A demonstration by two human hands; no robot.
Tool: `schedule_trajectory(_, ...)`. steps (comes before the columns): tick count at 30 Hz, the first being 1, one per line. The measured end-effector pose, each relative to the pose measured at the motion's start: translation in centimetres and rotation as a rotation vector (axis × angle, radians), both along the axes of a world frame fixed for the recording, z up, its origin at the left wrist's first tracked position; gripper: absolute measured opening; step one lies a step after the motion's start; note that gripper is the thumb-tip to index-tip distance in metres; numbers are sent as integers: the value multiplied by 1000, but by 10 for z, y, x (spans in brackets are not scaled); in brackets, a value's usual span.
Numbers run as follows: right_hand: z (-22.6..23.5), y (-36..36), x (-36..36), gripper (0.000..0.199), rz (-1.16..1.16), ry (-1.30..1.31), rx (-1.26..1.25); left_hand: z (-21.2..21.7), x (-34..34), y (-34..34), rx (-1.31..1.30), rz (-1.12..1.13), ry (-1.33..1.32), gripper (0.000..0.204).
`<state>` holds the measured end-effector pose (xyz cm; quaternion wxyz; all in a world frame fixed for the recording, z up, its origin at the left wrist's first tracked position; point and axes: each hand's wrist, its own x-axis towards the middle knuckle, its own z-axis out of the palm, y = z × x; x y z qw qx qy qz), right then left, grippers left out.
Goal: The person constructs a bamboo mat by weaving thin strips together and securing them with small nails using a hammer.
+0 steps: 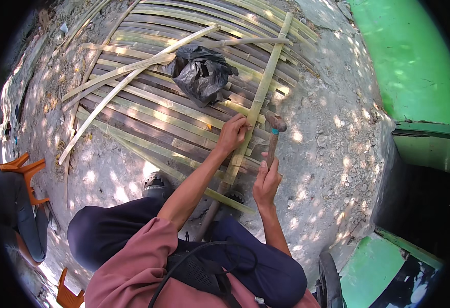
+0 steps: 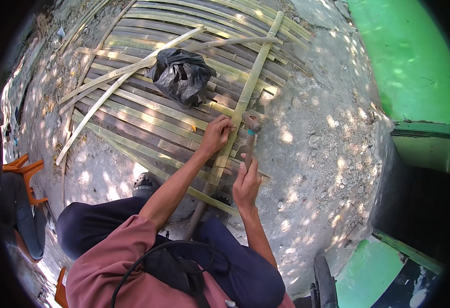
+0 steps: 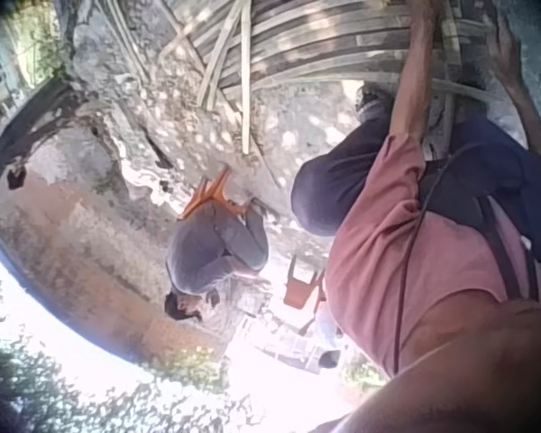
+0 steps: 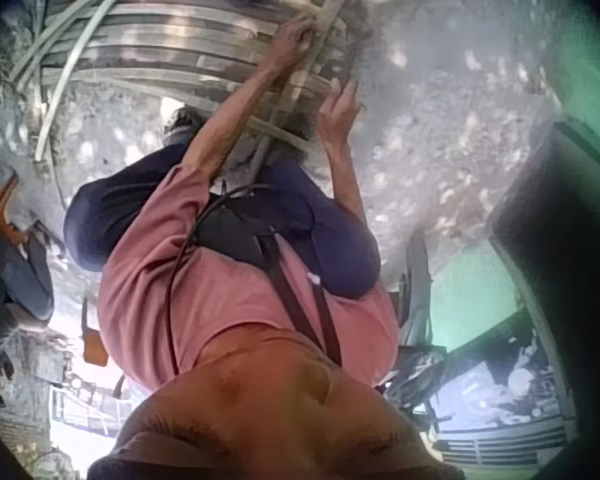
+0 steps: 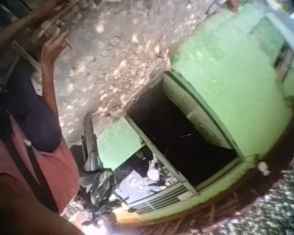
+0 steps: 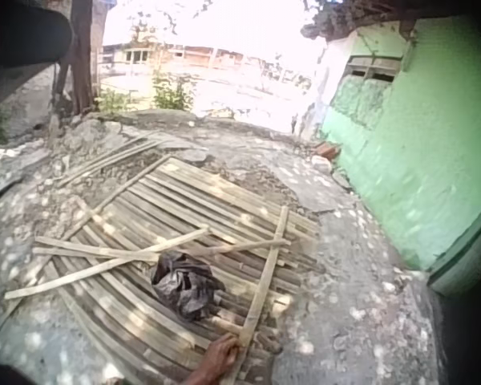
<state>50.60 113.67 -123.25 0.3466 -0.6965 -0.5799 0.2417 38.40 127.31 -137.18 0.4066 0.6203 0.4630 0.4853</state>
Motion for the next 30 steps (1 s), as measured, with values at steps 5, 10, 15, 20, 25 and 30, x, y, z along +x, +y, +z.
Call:
schedule_trajectory(5, -17, 4, 15, 29, 38, -86, -163, 5, 5, 4, 7, -9, 24, 11)
schedule_trajectory(10, -1, 5, 9, 30, -52, 23, -184, 2, 4, 4, 16, -7, 10, 12)
schedule_trajectory(15, 2, 3, 9, 32, -46, 40, -137, -2, -12, 6, -34, -50, -31, 28)
schedule_trajectory(20, -19, -4, 24, 35, -14, 10, -186, 18, -15, 4, -184, -106, -81, 54)
schedule_trajectory(25, -16, 1, 18, 41, 60, -63, -108, 29, 3, -40, 8, 194, 572, 71)
schedule_trajectory(30, -31, 11, 16, 40, 117, -61, -95, 10, 15, -67, -13, 161, 733, 92)
